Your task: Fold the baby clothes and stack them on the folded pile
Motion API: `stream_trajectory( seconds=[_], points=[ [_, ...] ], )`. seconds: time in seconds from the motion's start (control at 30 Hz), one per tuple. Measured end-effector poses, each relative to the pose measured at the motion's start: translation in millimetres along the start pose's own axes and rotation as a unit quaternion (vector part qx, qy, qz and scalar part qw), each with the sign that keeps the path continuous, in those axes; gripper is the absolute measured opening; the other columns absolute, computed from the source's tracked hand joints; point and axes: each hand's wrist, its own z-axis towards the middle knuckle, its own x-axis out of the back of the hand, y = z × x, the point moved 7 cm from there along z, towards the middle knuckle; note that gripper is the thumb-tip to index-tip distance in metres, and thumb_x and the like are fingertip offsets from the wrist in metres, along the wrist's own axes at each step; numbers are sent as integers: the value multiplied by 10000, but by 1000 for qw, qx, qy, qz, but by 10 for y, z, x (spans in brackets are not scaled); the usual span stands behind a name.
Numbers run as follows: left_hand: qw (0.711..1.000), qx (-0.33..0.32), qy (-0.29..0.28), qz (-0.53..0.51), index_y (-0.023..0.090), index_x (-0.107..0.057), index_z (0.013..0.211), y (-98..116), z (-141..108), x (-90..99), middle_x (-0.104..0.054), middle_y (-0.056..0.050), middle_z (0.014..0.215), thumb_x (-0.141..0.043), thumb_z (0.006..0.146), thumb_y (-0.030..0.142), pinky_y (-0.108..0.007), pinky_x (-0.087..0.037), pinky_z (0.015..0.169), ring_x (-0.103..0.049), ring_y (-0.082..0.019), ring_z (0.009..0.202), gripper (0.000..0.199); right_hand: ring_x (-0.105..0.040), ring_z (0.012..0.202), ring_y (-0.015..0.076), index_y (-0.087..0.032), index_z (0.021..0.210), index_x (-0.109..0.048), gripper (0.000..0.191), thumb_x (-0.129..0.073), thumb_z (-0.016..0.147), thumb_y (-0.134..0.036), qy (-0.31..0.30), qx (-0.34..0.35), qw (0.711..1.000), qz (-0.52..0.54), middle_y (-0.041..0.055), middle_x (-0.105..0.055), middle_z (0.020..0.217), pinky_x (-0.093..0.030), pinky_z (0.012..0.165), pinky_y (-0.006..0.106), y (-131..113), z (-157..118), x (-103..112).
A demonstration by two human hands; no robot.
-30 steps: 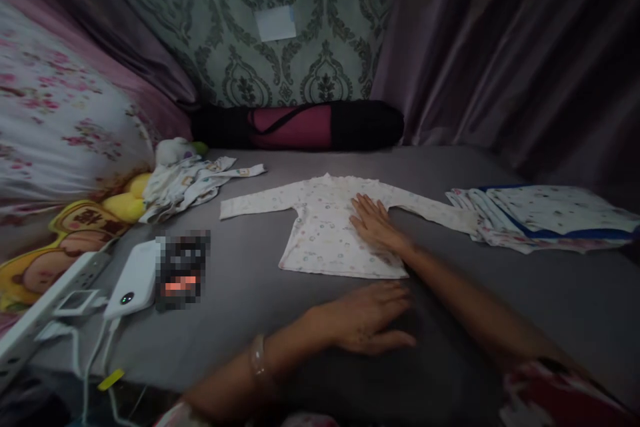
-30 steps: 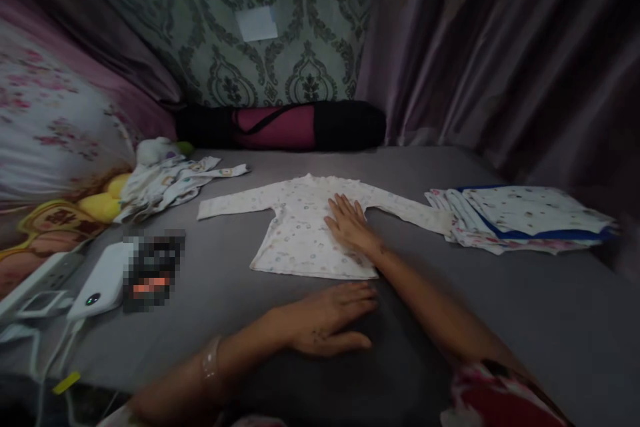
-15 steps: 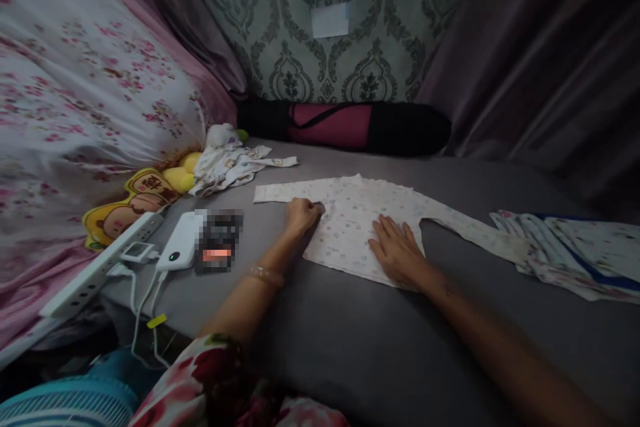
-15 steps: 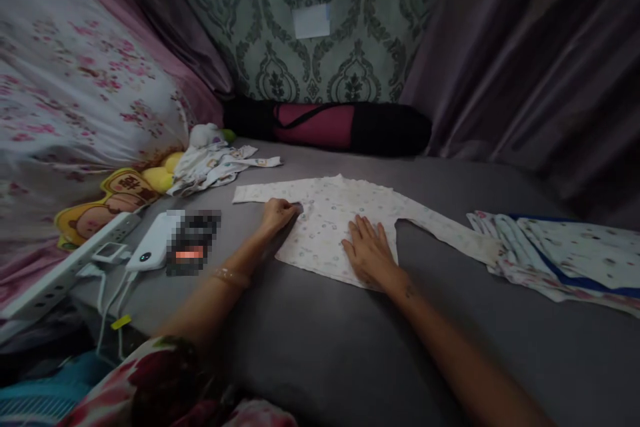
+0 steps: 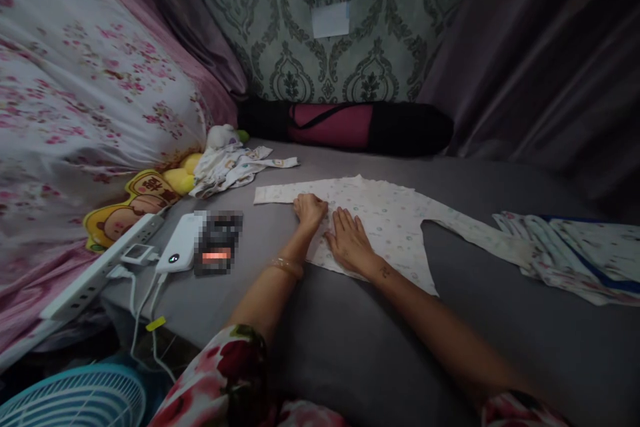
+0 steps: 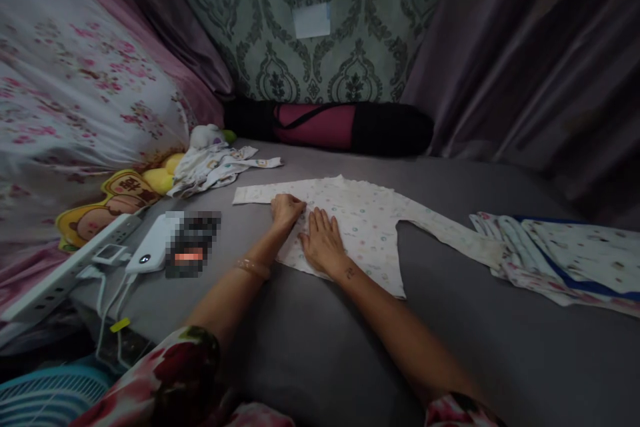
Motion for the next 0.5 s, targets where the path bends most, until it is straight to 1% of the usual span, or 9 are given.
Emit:
stream_trajectory(
  seconds=[0.07,0.17,0.23,0.3,0.37,0.5],
  points=[
    [1000,4,27,1,156,-766,946,-7,11,67,-689,-163,1000,-582,796,316,-375,-433,907,-573,-306,1065,286,-132,1464,293,-15,1500,-245,693,-240,974,-467,2,-3,1000,1,180,-174,1579,-101,1177,480,6,-10,-18],
    [997,-50,49,28,166,-761,922,44,17,123,-652,-147,1041,-578,809,313,-372,-417,933,-545,-287,1067,261,-131,1463,305,-70,1503,-275,686,-263,969,-501,7,5,1000,-2,175,-170,1583,-96,1169,507,-16,-22,-10],
    [993,-89,53,60,165,-751,911,69,12,115,-618,-144,1075,-563,826,300,-385,-410,937,-515,-287,1084,247,-131,1462,315,-98,1496,-309,664,-286,968,-500,2,20,1000,-6,173,-174,1583,-83,1163,533,-50,-31,4],
    [987,-125,51,89,162,-733,916,86,1,81,-594,-145,1092,-536,850,290,-399,-408,929,-491,-290,1094,245,-138,1461,313,-92,1488,-324,643,-292,973,-475,-13,51,999,-5,174,-187,1579,-63,1163,546,-118,-62,12],
    [982,-143,48,110,158,-711,937,90,-14,55,-584,-146,1098,-514,867,279,-408,-408,916,-483,-293,1091,242,-143,1462,299,-66,1489,-306,635,-289,979,-445,-34,92,995,7,178,-209,1573,-51,1169,541,-220,-140,18],
    [977,-165,68,115,153,-654,1026,144,-62,90,-581,-148,1114,-508,864,230,-415,-414,903,-484,-301,1095,232,-133,1463,295,-37,1494,-273,660,-311,979,-448,-81,171,980,62,195,-230,1564,-66,1177,523,-455,-429,75]
  ],
)
